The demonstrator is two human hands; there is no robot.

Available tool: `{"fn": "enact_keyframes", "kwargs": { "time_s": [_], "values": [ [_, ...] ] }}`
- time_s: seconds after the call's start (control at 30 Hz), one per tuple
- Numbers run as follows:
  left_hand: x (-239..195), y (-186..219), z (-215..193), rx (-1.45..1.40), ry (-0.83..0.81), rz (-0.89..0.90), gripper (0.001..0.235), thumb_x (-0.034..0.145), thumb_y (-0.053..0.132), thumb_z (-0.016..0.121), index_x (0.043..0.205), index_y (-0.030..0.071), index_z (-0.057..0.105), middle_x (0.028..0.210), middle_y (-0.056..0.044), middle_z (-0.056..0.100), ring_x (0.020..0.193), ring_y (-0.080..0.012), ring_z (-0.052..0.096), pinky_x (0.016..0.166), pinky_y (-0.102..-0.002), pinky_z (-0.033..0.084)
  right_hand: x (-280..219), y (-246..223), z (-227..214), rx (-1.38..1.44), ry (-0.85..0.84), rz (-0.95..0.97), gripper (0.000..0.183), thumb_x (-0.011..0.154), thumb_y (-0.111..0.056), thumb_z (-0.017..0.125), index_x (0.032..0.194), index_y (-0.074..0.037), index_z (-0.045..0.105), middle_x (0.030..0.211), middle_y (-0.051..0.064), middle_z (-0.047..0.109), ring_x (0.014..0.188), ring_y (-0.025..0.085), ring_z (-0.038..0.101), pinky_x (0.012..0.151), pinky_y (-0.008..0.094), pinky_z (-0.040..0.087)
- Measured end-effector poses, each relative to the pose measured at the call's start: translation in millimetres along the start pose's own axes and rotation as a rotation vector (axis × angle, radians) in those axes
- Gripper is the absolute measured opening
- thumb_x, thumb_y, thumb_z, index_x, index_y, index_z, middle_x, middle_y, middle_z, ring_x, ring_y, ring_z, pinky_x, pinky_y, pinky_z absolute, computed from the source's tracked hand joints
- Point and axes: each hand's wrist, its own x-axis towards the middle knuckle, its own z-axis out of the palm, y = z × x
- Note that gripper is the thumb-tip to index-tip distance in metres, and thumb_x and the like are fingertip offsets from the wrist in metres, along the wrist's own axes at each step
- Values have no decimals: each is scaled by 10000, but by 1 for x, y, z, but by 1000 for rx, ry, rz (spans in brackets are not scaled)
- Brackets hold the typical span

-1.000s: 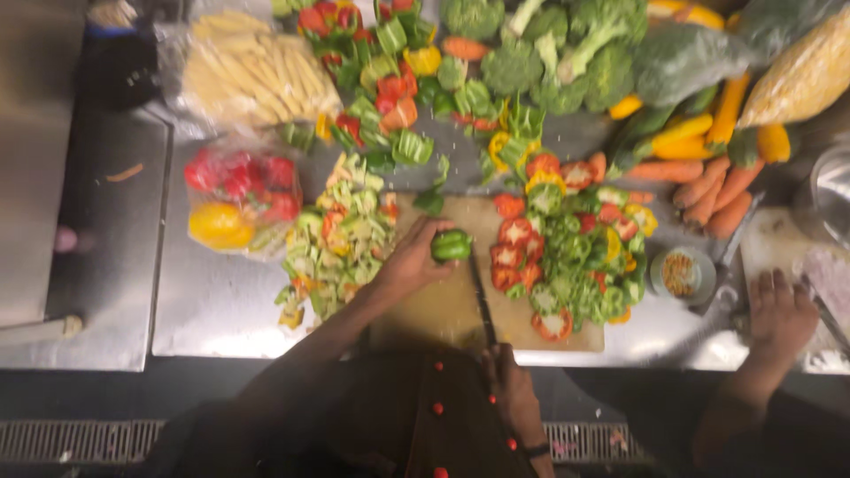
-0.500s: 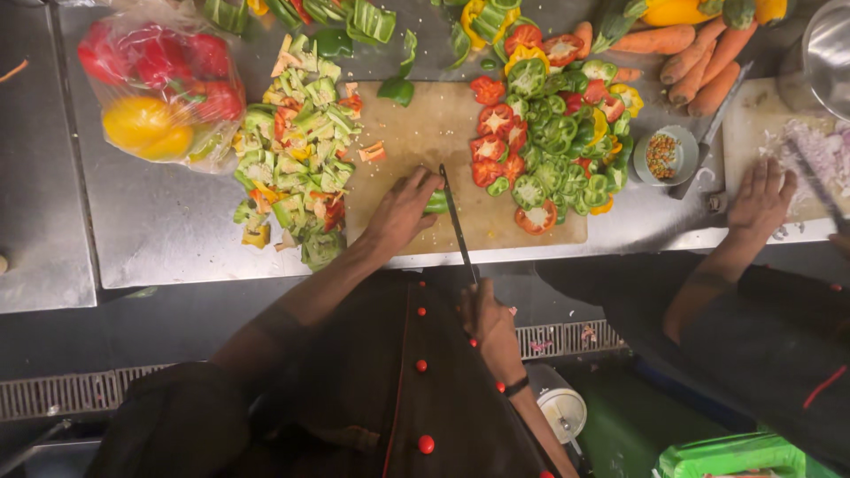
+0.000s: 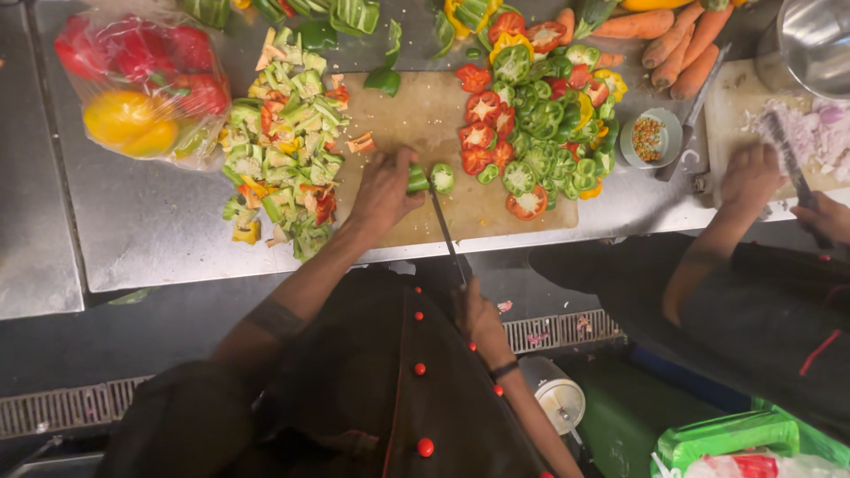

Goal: The person chops green, red, and yellow bell peppers into small pieces on a cutting board using a knife. The chopped pieces are gathered into a pile on the board. A second person is visible chopping onions nearby.

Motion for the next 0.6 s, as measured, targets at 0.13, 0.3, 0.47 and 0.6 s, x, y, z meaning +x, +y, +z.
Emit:
{"fn": "enact_keyframes", "kwargs": {
  "time_s": [0.13,0.3,0.47,0.6],
  "values": [
    [0,-9,-2,-471,47,-37,877,733,221,897,1403,60,355,1171,-201,598,1109,-385,588,954,-470,468,-7,-12,-20,153,-140,258,242,999,-172,581,1094,-16,422,809,239,693,763,488,673,589,538,497],
    [-3,-16,5,-552,53,149,589,778,149,839,1285,93,544,1260,-149,546,1157,-324,610,937,-370,540,30,-50,-33,128,-41,423,222,1025,-216,593,1058,-34,471,851,272,683,838,504,654,615,563,463],
    [-14,-21,16,-482,149,208,544,790,143,847,1248,72,563,1235,-130,574,1196,-311,595,1015,-400,502,28,-75,-57,127,-114,433,213,1012,-208,558,1100,-45,453,784,261,681,771,489,675,633,563,454],
    [-20,-23,19,-443,205,246,549,774,122,848,1236,67,556,1239,-141,582,1216,-342,584,1044,-417,485,13,-61,-50,111,-77,270,221,997,-149,562,1133,-17,447,772,257,677,716,481,668,570,551,460]
  ]
}}
